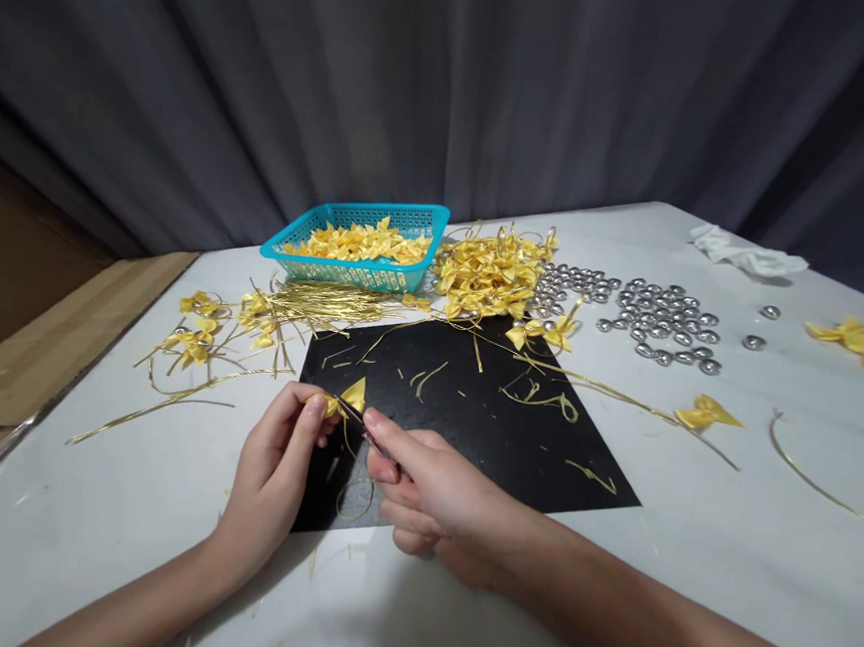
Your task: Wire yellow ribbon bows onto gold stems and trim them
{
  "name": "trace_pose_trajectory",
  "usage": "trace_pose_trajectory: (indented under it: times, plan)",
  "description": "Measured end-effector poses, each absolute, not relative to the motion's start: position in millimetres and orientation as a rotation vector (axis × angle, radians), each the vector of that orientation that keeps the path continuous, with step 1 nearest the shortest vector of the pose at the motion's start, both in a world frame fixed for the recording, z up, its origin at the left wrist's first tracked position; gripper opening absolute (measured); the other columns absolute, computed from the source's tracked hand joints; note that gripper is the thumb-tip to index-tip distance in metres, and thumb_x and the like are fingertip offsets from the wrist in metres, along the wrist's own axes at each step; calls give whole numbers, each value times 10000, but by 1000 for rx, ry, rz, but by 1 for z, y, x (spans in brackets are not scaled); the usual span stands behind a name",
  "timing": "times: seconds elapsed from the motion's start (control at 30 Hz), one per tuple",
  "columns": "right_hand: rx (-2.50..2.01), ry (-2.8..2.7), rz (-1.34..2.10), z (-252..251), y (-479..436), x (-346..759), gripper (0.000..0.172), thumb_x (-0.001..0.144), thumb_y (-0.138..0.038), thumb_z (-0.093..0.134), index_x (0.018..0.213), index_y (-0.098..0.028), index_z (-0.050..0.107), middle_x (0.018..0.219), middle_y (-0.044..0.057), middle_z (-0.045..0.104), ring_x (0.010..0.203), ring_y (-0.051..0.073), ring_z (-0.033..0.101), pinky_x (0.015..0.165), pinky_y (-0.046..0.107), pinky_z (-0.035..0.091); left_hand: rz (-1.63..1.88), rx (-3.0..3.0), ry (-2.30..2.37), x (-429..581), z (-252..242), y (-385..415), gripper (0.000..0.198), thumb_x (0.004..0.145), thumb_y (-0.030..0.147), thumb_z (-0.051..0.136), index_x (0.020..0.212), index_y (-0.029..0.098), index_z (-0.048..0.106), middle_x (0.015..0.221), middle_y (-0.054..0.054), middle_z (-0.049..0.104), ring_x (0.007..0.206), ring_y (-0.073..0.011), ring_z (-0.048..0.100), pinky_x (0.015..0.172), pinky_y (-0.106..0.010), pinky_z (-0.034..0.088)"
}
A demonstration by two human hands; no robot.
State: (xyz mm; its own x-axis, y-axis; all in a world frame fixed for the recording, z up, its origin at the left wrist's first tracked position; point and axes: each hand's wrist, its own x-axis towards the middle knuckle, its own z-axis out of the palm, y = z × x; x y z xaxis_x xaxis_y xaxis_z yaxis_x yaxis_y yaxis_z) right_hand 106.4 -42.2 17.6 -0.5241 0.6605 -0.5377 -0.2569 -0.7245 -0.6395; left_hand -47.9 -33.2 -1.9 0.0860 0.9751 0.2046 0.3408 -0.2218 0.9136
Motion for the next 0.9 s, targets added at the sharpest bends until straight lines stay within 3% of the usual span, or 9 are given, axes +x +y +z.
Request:
trace_pose_trajectory:
  times: [0.9]
  plan:
    - [-1076,-667,2247,16,-40,106,465,932,-493,404,582,-191,363,336,-133,161,309,35,54,315,149,82,1167,1700,1319,-49,-4,-32,223,965,296,375,777,209,458,675,46,450,641,-101,425,612,-216,341]
